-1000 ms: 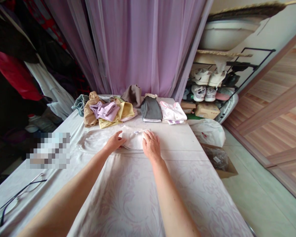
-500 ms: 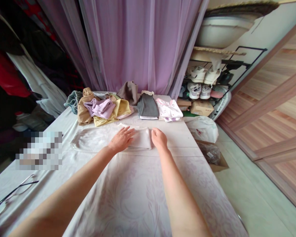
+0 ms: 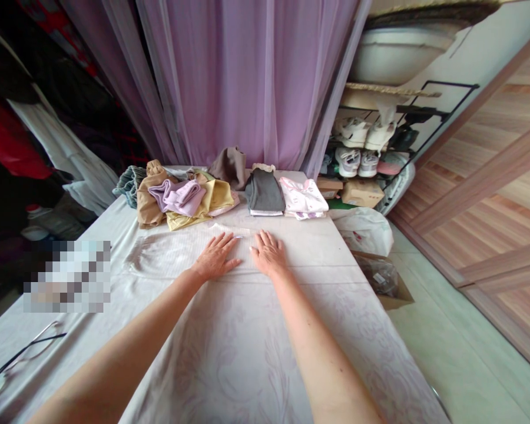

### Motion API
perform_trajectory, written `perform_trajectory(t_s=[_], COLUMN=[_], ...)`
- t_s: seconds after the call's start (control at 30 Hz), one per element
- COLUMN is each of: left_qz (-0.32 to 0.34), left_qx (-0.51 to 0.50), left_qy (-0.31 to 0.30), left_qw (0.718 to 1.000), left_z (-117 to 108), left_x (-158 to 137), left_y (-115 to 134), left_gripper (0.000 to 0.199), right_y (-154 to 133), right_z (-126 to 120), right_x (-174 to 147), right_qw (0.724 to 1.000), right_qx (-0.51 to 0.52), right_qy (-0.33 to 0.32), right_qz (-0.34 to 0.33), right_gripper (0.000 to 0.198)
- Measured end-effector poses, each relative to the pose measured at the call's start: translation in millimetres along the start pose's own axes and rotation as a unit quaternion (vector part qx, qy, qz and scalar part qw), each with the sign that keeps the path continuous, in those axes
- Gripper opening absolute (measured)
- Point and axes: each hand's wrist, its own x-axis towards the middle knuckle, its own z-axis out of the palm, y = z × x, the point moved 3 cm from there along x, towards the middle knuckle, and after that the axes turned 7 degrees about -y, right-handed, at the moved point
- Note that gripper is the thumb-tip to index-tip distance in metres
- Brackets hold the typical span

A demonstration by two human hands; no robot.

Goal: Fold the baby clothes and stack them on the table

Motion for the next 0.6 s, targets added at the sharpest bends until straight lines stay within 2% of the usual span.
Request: perform_trajectory(t_s=[0.23, 0.47, 0.6], left_qz=[-0.042, -0.066, -0.082], left_qx=[0.015, 0.036, 0.041], left_qy=[0.019, 0.026, 0.028], left_qw=[0.999, 0.997, 0.995], left_z=[5.1, 3.8, 0.8], left_x=[-13.2, -28.5, -40.1], left_y=[-10.0, -21.5, -26.6], left_gripper=[0.08, 0.082, 0.082], right_y=[-0.7, -0.1, 7.6], right_z=[0.0, 1.3, 2.9], right_x=[-0.2, 0.1, -5.3], right_qw=[1.0, 1.0, 0.995], right_qx=[-0.007, -0.008, 0.036], right_qy=[0.004, 0.016, 0.082], right_qz=[-0.002, 0.004, 0.035], right_gripper=[0.053, 0.05, 0.05])
